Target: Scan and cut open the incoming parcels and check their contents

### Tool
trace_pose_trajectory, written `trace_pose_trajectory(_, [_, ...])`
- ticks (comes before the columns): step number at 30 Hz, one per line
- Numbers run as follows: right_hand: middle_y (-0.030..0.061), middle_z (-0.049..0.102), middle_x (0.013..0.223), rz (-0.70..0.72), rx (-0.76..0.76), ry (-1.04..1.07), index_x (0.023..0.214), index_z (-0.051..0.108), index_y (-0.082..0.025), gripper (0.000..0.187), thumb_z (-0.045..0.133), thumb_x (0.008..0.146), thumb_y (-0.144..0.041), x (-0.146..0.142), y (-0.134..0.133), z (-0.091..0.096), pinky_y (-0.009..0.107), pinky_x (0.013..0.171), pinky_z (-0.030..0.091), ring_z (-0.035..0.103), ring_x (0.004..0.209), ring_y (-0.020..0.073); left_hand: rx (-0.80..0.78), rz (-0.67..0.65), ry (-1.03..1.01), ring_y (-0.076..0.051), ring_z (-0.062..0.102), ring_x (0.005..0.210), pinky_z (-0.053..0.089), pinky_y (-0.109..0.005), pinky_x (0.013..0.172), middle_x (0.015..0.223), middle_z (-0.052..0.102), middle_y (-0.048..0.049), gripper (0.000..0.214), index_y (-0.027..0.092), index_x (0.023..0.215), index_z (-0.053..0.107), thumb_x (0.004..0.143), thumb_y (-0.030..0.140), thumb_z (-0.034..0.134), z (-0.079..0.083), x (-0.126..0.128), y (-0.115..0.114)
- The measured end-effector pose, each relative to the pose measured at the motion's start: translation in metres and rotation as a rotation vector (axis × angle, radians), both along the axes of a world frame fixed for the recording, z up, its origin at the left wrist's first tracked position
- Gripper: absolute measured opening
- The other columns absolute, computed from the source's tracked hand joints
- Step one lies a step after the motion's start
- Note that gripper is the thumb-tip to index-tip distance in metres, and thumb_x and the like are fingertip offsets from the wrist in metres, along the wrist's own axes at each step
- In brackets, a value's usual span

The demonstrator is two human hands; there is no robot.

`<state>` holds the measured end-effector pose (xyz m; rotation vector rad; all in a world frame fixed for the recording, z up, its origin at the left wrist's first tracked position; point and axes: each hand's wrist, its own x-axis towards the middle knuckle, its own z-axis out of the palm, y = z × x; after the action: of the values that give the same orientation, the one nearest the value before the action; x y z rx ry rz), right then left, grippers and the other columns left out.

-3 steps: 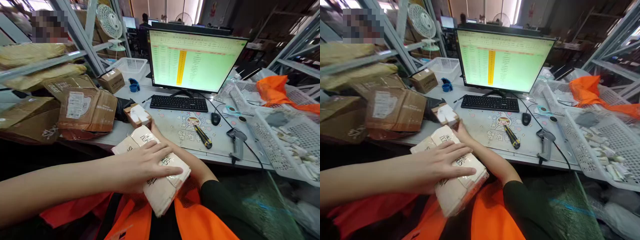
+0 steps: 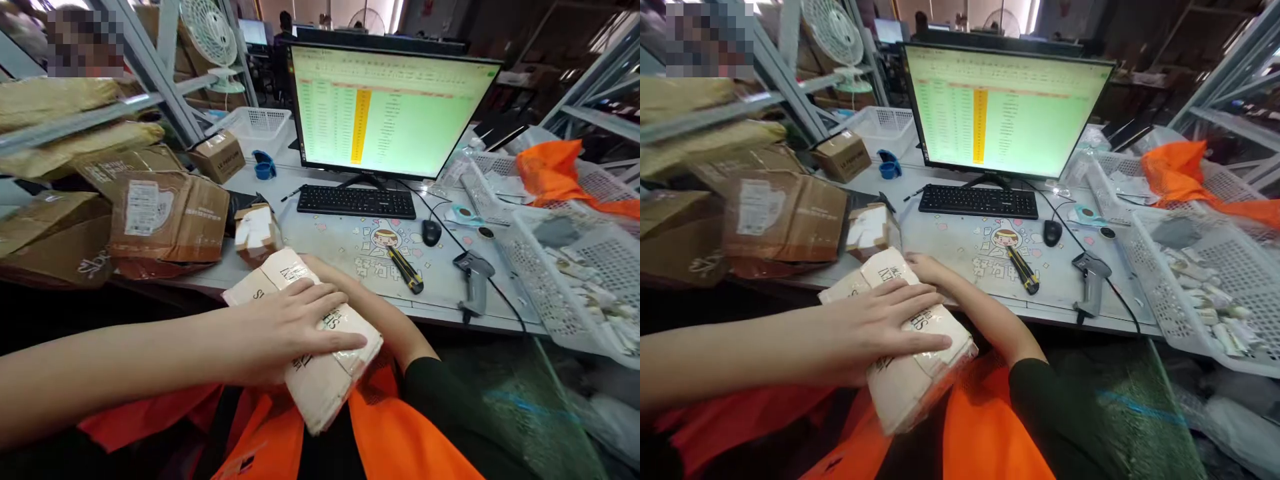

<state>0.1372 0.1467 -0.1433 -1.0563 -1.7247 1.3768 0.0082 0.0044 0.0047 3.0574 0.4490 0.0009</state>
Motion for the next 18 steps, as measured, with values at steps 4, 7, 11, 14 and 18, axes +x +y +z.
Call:
trace_pose_trajectory(4, [0.007,0.074,0.133,-0.299,0.063,0.012,0.12,0.075,-0.022,0.041,0.058,0.101,-0.054,0.107,-0.022,-0.004,0.05,0.125,0.041,0.062,0.134,0.0287,0.047,-0.1,-0.05,-0.038,0.053,0.144,0.041,-0.048,0.116,0.157,0.057,-0.0113,0.087,0.044,0.156,0.051,0.078,0.02,0.081,0.0,0.014,0.021])
trace_pose_trajectory(7, [0.0131,0.074,0.131,-0.8,0.32,-0.085,0.124,0.074,-0.02,0.049,0.055,0.098,-0.056,0.223,-0.077,-0.011,0.052,0.118,0.048,0.067,0.127,0.03,0.094,-0.135,-0.019,-0.038,0.05,0.149,0.041,-0.05,0.117,0.16,0.055,-0.0126,0.083,0.043,0.158,0.05,0.083,0.014,0.073,-0.012,0.027,0.056])
trace_pose_trajectory(11, [0.0236,0.067,0.139,-1.316,0.443,-0.663,0.129,0.071,-0.011,0.055,0.056,0.096,-0.052,0.344,-0.148,-0.024,0.06,0.122,0.041,0.06,0.136,0.0383,0.068,-0.151,0.064,-0.041,0.045,0.153,0.04,-0.056,0.12,0.166,0.048,-0.0173,0.086,0.038,0.16,0.049,0.082,0.009,0.07,-0.039,0.037,0.105])
trace_pose_trajectory(14, [0.0272,0.068,0.133,-1.316,0.092,-0.933,0.138,0.065,-0.006,0.066,0.063,0.091,-0.052,0.388,-0.162,-0.034,0.062,0.119,0.044,0.06,0.134,0.0428,-0.035,-0.136,0.016,-0.034,0.039,0.159,0.034,-0.055,0.127,0.172,0.041,-0.0085,0.08,0.042,0.159,0.05,0.087,0.007,0.059,-0.051,0.029,0.121])
trace_pose_trajectory(18, [0.0214,0.074,0.119,-1.112,-0.188,-0.943,0.138,0.066,-0.01,0.073,0.069,0.085,-0.061,0.407,-0.133,-0.044,0.052,0.107,0.052,0.069,0.119,0.0404,-0.168,0.017,-0.018,-0.027,0.038,0.161,0.021,-0.058,0.135,0.168,0.048,0.0048,0.059,0.046,0.145,0.064,0.098,0.017,0.045,-0.054,-0.009,0.133])
